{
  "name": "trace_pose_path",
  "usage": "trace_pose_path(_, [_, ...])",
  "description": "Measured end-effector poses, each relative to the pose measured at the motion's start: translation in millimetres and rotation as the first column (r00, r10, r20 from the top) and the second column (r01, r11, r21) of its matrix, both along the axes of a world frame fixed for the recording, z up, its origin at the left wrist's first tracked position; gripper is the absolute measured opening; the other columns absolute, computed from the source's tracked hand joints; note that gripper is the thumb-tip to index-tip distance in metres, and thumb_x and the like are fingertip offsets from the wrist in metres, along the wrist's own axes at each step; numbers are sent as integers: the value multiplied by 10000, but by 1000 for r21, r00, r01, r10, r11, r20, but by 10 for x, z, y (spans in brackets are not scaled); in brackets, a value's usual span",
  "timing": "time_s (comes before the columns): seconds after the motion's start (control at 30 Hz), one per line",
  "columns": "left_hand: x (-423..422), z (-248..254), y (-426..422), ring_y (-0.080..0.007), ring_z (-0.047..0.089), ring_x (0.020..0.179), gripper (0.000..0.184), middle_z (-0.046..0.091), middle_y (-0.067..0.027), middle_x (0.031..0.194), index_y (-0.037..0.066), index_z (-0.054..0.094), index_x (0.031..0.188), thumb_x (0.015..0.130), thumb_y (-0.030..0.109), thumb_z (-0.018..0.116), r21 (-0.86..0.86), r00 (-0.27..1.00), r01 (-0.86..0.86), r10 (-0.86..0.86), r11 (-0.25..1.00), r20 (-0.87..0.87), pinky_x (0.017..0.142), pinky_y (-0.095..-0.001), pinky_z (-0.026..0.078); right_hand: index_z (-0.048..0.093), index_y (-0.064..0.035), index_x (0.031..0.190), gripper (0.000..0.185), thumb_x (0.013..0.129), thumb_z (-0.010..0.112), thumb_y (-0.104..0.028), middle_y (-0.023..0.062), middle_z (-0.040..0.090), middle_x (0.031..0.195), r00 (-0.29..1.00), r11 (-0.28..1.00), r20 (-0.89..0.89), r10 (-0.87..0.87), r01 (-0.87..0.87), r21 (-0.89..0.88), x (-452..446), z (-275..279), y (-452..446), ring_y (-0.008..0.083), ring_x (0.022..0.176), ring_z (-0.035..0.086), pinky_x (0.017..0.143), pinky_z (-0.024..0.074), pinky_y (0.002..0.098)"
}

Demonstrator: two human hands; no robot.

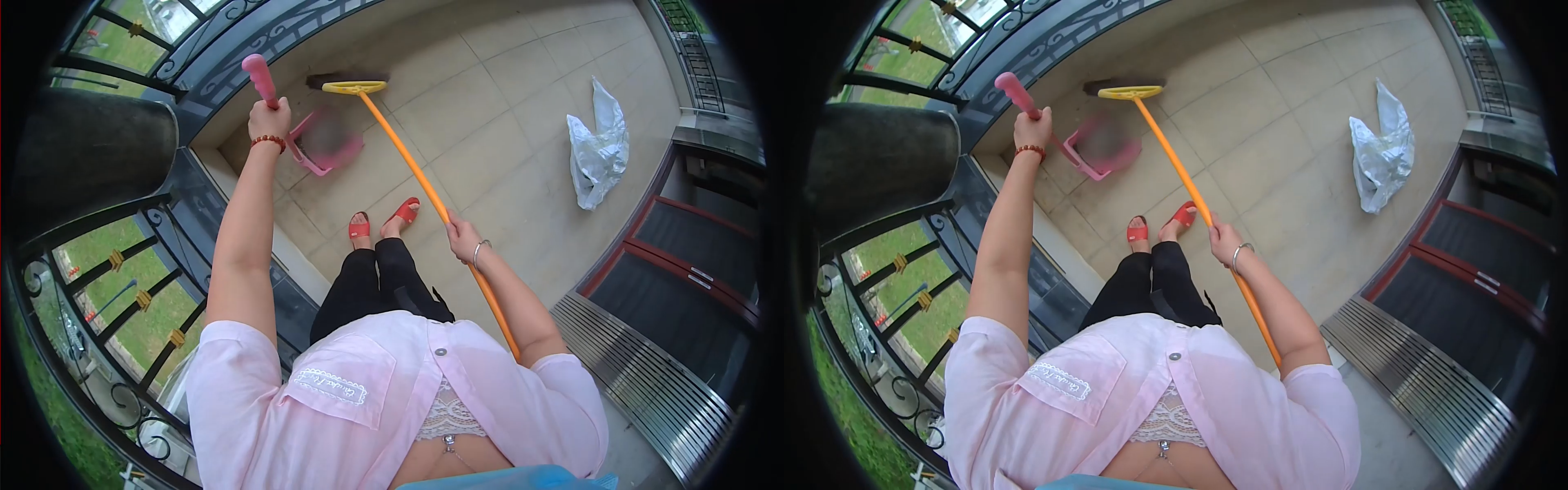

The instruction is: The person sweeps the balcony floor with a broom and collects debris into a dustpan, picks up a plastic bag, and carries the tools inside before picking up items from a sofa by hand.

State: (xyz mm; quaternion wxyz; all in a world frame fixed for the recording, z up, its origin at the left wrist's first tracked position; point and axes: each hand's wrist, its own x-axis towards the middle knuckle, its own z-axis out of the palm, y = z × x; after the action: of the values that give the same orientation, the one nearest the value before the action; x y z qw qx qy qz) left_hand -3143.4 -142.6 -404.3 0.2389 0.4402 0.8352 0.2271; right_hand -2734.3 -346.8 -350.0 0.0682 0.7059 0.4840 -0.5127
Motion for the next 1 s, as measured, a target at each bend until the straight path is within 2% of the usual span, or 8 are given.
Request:
trace_pose_path(0.23, [-7,17,-140,-397,647,798,310,660,-214,775,32,689,771,813,321,586,22,1000,-8,7,1000,15,754,-459,518,301,-157,1449,479,977,368,-203,29,443,537,998,998,-41,-55,53,-39,-241,-761,364,144,351,451,333,415,302])
trace_pose_path(0.43, [-91,45,-125,-391,648,805,318,666,-204,780,40,695,777,813,337,588,28,998,-65,65,997,18,754,-456,518,312,-180,1453,477,983,386,-220,1,426,514,951,918,-162,-262,194,-347,-111,84,-733,106,341,415,323,388,289])
trace_pose_path(0.5, [-208,-18,-152,-388,649,812,313,668,-203,783,39,695,775,810,334,596,37,996,-92,91,995,22,755,-452,518,330,-168,1445,480,972,400,-206,22,463,522,981,993,-194,12,-35,-117,17,324,-857,136,355,457,351,419,309])
trace_pose_path(0.6, [-409,-124,-371,-377,654,812,296,672,-197,788,40,697,770,799,325,622,71,992,-111,106,991,73,750,-439,517,329,-137,1439,486,966,410,-216,73,508,532,991,987,-39,129,-132,-86,-84,608,-396,171,368,492,375,441,326])
trace_pose_path(0.67, [-432,-91,-554,-371,658,803,286,674,-193,789,41,698,768,792,320,639,112,987,-129,117,985,109,745,-429,517,331,-121,1430,487,957,415,-204,141,560,565,968,968,33,249,-250,35,-152,377,24,234,383,523,394,463,361])
trace_pose_path(0.73, [-428,-34,-837,-337,667,776,276,677,-169,755,37,698,755,784,310,667,156,972,-169,138,973,189,734,-401,514,308,-179,1450,484,973,379,-219,90,537,592,933,928,76,351,-358,107,-220,-137,439,207,389,493,400,455,352])
trace_pose_path(0.93, [-280,-152,-1758,-271,664,755,285,679,-135,729,27,709,749,807,302,667,109,903,-379,341,919,262,757,-359,502,355,-126,1393,439,964,385,-213,167,602,738,887,888,74,455,-458,33,-659,-713,957,250,482,569,440,481,385])
trace_pose_path(1.0, [-161,-66,-2035,-263,663,746,280,684,-128,740,17,714,763,818,286,662,89,861,-459,417,884,292,757,-359,499,373,-99,1360,415,956,392,-192,209,637,812,785,793,196,587,-607,56,-319,-897,801,338,588,621,528,511,441])
